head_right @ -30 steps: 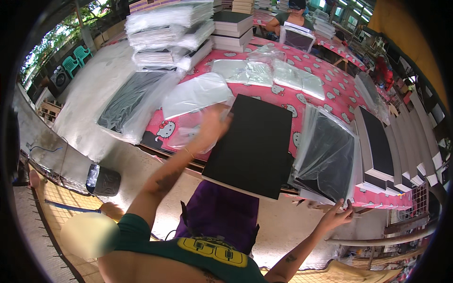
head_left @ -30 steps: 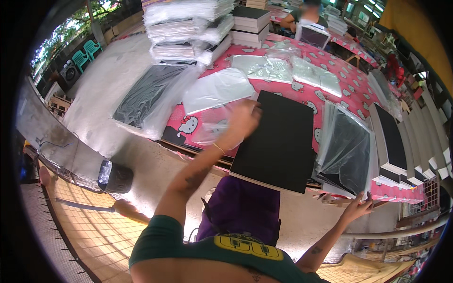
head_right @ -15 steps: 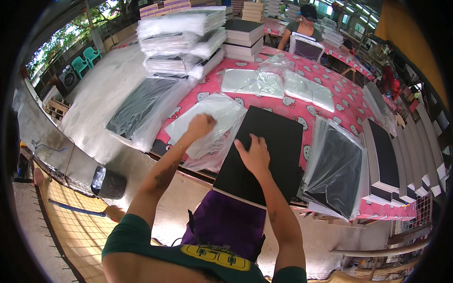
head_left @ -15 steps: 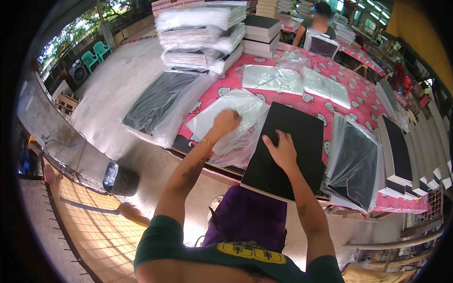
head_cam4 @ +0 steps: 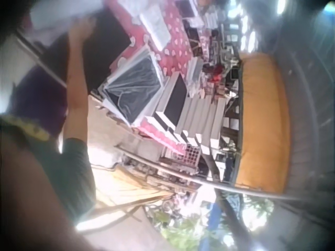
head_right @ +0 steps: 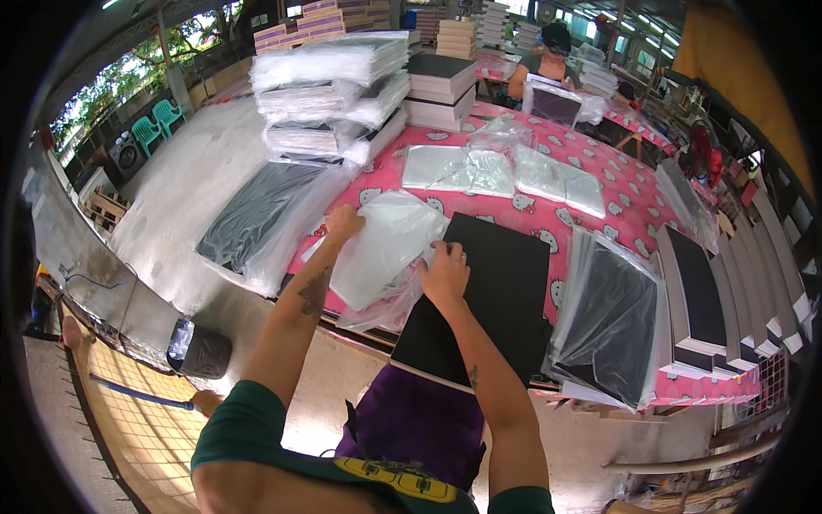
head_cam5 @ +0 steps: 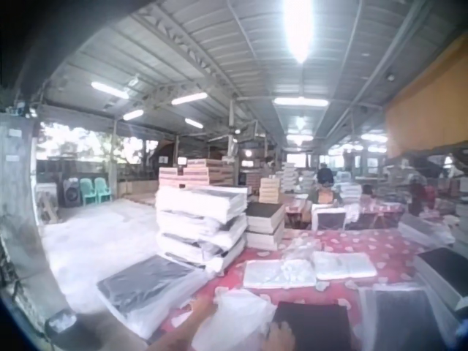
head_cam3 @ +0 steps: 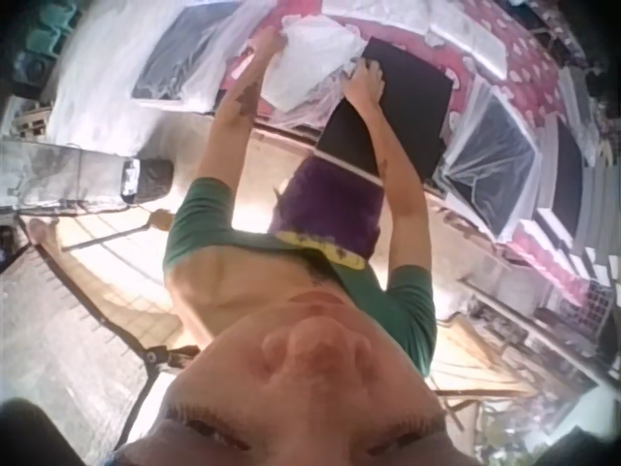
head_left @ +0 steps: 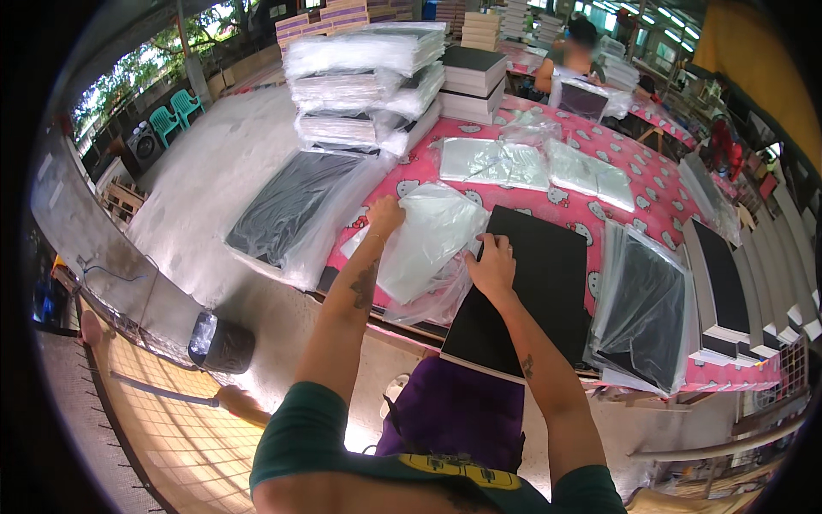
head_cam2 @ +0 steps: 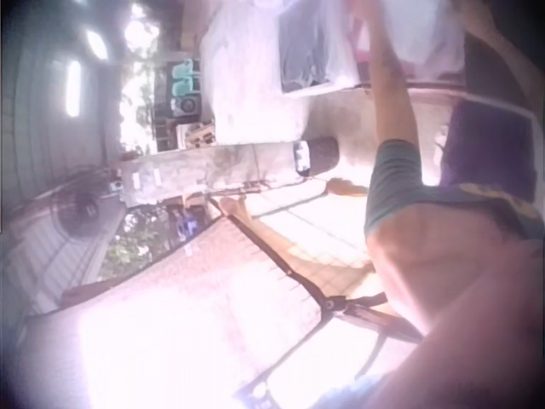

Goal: The person places black rectangular items into plastic sleeves by hand.

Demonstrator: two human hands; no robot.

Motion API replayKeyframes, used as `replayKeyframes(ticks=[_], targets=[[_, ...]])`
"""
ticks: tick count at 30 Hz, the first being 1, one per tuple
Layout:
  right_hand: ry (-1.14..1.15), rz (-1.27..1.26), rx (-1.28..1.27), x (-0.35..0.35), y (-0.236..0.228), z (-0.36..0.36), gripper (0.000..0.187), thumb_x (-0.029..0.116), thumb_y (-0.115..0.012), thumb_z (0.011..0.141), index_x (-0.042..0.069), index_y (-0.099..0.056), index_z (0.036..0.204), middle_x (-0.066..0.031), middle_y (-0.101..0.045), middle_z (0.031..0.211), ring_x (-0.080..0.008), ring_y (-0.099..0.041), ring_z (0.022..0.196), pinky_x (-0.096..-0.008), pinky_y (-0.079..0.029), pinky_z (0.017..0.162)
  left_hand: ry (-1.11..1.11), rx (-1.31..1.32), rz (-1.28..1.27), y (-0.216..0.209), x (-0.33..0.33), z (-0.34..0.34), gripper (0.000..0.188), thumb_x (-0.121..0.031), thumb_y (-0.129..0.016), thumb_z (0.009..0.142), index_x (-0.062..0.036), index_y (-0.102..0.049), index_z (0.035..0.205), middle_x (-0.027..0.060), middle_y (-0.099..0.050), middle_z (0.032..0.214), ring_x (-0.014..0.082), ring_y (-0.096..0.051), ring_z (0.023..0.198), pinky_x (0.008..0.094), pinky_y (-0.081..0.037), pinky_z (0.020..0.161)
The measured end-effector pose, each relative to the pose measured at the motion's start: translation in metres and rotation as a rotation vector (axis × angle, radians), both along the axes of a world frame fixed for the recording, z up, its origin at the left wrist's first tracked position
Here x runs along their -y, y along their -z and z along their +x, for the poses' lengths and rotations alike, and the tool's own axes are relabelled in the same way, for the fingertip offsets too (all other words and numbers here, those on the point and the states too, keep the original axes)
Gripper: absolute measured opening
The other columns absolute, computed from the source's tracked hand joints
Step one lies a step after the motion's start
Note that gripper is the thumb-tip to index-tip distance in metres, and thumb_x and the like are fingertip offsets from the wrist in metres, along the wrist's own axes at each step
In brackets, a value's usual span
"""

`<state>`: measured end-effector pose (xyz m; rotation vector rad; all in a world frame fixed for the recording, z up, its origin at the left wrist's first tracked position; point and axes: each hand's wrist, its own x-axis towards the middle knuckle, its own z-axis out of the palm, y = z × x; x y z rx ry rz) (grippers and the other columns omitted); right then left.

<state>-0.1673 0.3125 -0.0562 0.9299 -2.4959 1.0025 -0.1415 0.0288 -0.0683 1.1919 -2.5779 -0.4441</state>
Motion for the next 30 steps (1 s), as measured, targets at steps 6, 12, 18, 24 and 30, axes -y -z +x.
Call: replayKeyframes(ticks=[6, 12, 18, 24, 30], targets=[[-0.225, -0.341, 0.477, 0.019, 0.003, -0.035, 0.042, 0.029, -0.071, 0.079, 0.006, -0.057, 0.111, -0.0119, -0.056, 0.108, -0.0268, -0.056, 0.1, -0.0403, -0.047, 0.078, 0.202, -0.304, -0.438, -0.006, -0.042, -0.01, 0.02, -0.01, -0.055, 0.081, -0.0045, -0.057, 0.101, 0.0158, -0.062, 0.095, 0.0332, -0.063, 0.089, 0.0462, -0.05, 0.073], [-0.277, -0.915, 1.399, 0.03, -0.024, -0.018, 0.031, 0.018, -0.066, 0.085, 0.001, -0.057, 0.109, -0.0089, -0.06, 0.101, -0.0193, -0.059, 0.089, -0.033, -0.048, 0.072, 0.733, -0.339, -0.615, -0.043, -0.164, 0.065, 0.026, -0.01, -0.059, 0.075, -0.0054, -0.053, 0.101, 0.0091, -0.058, 0.085, 0.0255, -0.062, 0.08, 0.0366, -0.052, 0.066], [-0.135, -1.116, 1.319, 0.003, -0.006, -0.017, 0.019, 0.01, -0.059, 0.088, 0.005, -0.059, 0.106, -0.0062, -0.062, 0.093, -0.0173, -0.061, 0.075, -0.0309, -0.045, 0.054, 0.57, -0.329, -0.634, -0.062, -0.194, 0.106, 0.033, -0.013, -0.064, 0.074, -0.0057, -0.056, 0.105, 0.0111, -0.059, 0.089, 0.0271, -0.062, 0.08, 0.0384, -0.052, 0.067], [-0.34, -1.132, 1.397, -0.034, -0.026, -0.005, 0.032, 0.014, -0.062, 0.087, 0.008, -0.053, 0.117, -0.0063, -0.06, 0.11, -0.0186, -0.06, 0.095, -0.0371, -0.051, 0.08, 0.69, -0.026, -0.324, -0.072, -0.168, 0.109, 0.026, -0.016, -0.067, 0.074, -0.0035, -0.061, 0.096, 0.0147, -0.062, 0.092, 0.0338, -0.062, 0.089, 0.0433, -0.052, 0.074], [-0.198, -1.012, 1.325, -0.042, -0.016, -0.005, 0.03, 0.014, -0.052, 0.093, 0.009, -0.05, 0.122, -0.005, -0.056, 0.116, -0.0186, -0.055, 0.106, -0.0431, -0.048, 0.086, 0.766, -0.509, 0.349, -0.07, -0.096, 0.058, 0.051, -0.037, -0.072, 0.072, -0.0033, -0.063, 0.109, 0.0233, -0.058, 0.118, 0.0414, -0.055, 0.112, 0.0478, -0.047, 0.09]])
